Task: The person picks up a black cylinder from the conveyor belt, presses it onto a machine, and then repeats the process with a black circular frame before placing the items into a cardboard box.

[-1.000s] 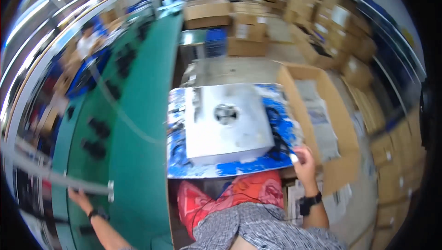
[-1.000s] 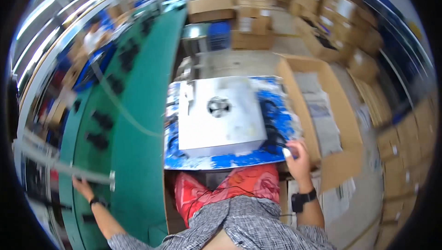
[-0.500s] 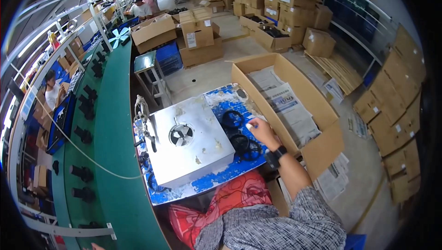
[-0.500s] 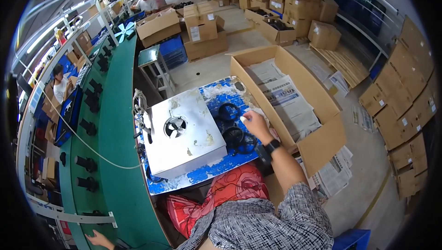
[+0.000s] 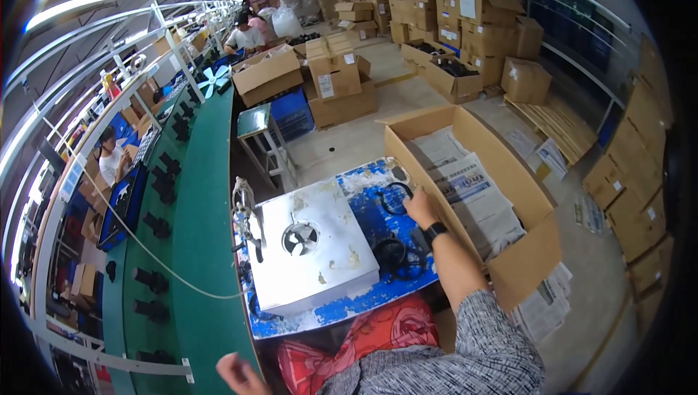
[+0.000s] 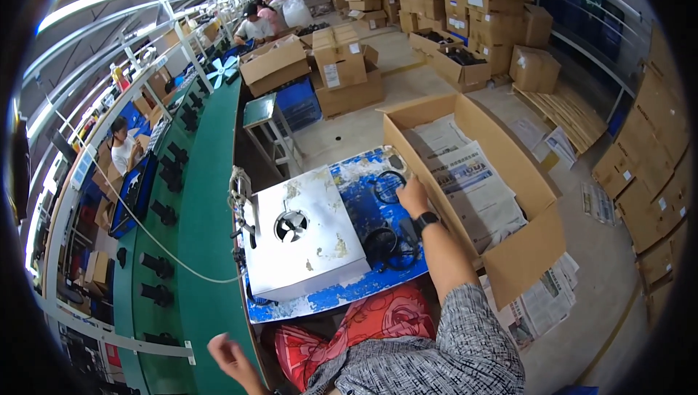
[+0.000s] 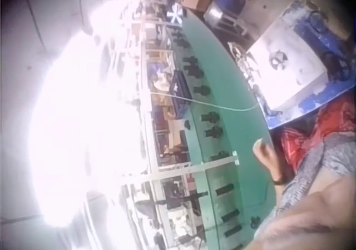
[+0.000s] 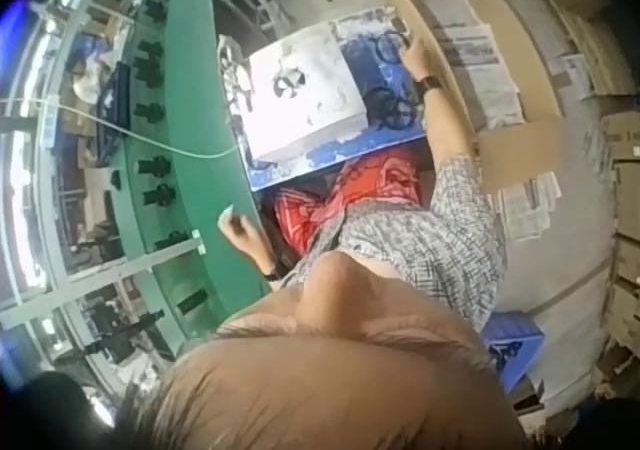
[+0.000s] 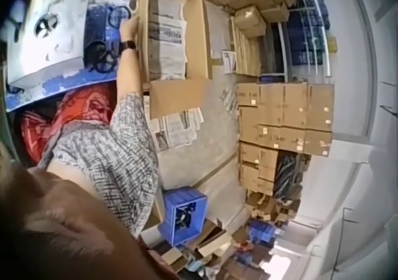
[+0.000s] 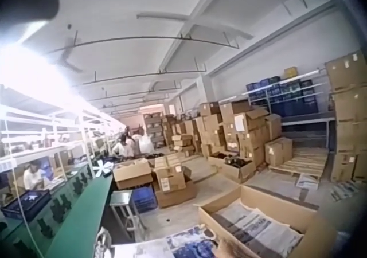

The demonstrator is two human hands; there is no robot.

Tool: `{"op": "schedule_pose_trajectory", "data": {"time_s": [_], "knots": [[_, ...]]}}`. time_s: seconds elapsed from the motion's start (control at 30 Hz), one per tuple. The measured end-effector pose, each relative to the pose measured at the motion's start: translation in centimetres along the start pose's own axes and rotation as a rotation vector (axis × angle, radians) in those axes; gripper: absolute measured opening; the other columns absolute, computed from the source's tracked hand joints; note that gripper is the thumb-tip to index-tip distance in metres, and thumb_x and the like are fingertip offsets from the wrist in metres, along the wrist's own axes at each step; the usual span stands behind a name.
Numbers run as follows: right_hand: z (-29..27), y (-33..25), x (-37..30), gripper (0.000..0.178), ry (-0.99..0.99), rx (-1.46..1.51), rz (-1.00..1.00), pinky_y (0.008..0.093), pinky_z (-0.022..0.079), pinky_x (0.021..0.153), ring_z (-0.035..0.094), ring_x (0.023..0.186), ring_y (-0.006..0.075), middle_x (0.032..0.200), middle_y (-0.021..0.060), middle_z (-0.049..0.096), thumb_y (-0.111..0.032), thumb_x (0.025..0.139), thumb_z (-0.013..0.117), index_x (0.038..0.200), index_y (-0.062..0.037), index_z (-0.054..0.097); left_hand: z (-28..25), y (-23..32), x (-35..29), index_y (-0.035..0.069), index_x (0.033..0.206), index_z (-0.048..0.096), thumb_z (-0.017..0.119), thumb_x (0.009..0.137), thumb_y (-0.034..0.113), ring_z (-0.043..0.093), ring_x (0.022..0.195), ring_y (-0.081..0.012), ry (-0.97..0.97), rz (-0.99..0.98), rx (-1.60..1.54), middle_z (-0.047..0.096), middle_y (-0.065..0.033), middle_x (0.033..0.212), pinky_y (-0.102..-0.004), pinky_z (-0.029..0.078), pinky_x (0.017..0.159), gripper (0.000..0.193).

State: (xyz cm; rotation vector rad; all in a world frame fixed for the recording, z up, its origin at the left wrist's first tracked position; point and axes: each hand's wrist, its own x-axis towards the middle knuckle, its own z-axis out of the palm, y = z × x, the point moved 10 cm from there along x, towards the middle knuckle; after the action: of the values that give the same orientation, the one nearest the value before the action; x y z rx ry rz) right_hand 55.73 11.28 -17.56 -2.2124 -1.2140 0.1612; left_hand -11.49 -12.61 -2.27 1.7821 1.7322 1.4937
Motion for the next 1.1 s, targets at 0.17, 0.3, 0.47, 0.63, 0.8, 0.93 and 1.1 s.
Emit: {"op": "schedule_pose_trajectory", "data": {"time_s": [0.17, 0.3, 0.47, 0.63, 0.8, 0.93, 1.1], "knots": [[-9.8, -6.6, -7.6, 0.049, -0.032, 0.674, 0.030, 0.0534, 0.056, 0.092, 0.071, 0.100, 0.0477, 0.112, 0.0313, 0.070, -0.016, 0.097, 0.066, 0.141, -0.0004, 0.049, 13.6, 10.2, 2.0, -0.003, 0.121, 0.066, 0.064, 0.100, 0.005, 0.065, 0.115, -0.0336, -0.498, 0.169, -0.185, 0.067, -0.0225, 0.123, -0.0404, 0.050, 0.101, 0.022], [-13.6, -15.6, -17.9, 0.049, -0.326, 0.927, 0.106, 0.0508, 0.053, 0.097, 0.068, 0.110, 0.0473, 0.128, 0.0268, 0.065, -0.011, 0.102, 0.059, 0.148, -0.0014, 0.044, 21.2, 17.3, 3.5, -0.002, 0.129, 0.060, 0.069, 0.097, -0.002, 0.067, 0.115, -0.0273, -0.536, 0.081, -0.631, 0.069, -0.0155, 0.123, -0.0389, 0.052, 0.102, 0.034], [-12.3, -18.9, -23.5, 0.044, -0.102, 0.809, -0.382, 0.0288, 0.054, 0.068, 0.064, 0.081, 0.0143, 0.117, 0.0136, 0.066, -0.007, 0.104, 0.058, 0.147, -0.0019, 0.050, 26.4, 15.3, 2.5, -0.001, 0.145, 0.048, 0.069, 0.098, -0.004, 0.067, 0.116, -0.0203, -0.577, -0.287, -0.859, 0.068, -0.0115, 0.129, -0.0361, 0.054, 0.102, 0.052], [-13.4, -23.2, -24.8, 0.047, -0.394, 0.765, -0.474, 0.0362, 0.056, 0.080, 0.068, 0.087, 0.0223, 0.117, 0.0166, 0.066, -0.008, 0.101, 0.063, 0.146, -0.0020, 0.050, 23.3, 10.8, 1.7, 0.000, 0.144, 0.049, 0.070, 0.099, -0.002, 0.066, 0.117, -0.0157, -0.624, -0.552, -0.902, 0.068, -0.0093, 0.127, -0.0324, 0.055, 0.100, 0.050], [-9.1, -26.0, -27.0, 0.048, -0.639, 0.863, -0.522, 0.0360, 0.057, 0.086, 0.071, 0.100, 0.0177, 0.115, 0.0106, 0.069, -0.009, 0.100, 0.070, 0.144, -0.0029, 0.052, 20.6, 8.1, 1.4, 0.000, 0.143, 0.050, 0.069, 0.099, -0.001, 0.065, 0.116, -0.0149, -0.537, -0.495, -0.927, 0.069, -0.0081, 0.124, -0.0312, 0.053, 0.101, 0.048], [-7.7, -26.5, -28.6, 0.051, -0.605, 0.700, -0.485, 0.0387, 0.059, 0.084, 0.075, 0.100, 0.0252, 0.111, 0.0141, 0.070, -0.012, 0.097, 0.074, 0.141, -0.0028, 0.051, 19.0, 6.5, 1.5, 0.000, 0.143, 0.049, 0.068, 0.100, 0.000, 0.064, 0.118, -0.0157, -0.431, -0.466, -0.907, 0.067, -0.0093, 0.126, -0.0307, 0.052, 0.103, 0.047], [-7.9, -27.4, -28.8, 0.055, -0.498, 0.568, -0.527, 0.0418, 0.060, 0.082, 0.076, 0.095, 0.0310, 0.106, 0.0177, 0.070, -0.016, 0.093, 0.077, 0.138, -0.0021, 0.049, 18.7, 6.7, 2.0, -0.001, 0.142, 0.048, 0.066, 0.102, 0.001, 0.063, 0.120, -0.0177, -0.354, -0.366, -0.836, 0.063, -0.0117, 0.131, -0.0327, 0.050, 0.105, 0.045]]}}
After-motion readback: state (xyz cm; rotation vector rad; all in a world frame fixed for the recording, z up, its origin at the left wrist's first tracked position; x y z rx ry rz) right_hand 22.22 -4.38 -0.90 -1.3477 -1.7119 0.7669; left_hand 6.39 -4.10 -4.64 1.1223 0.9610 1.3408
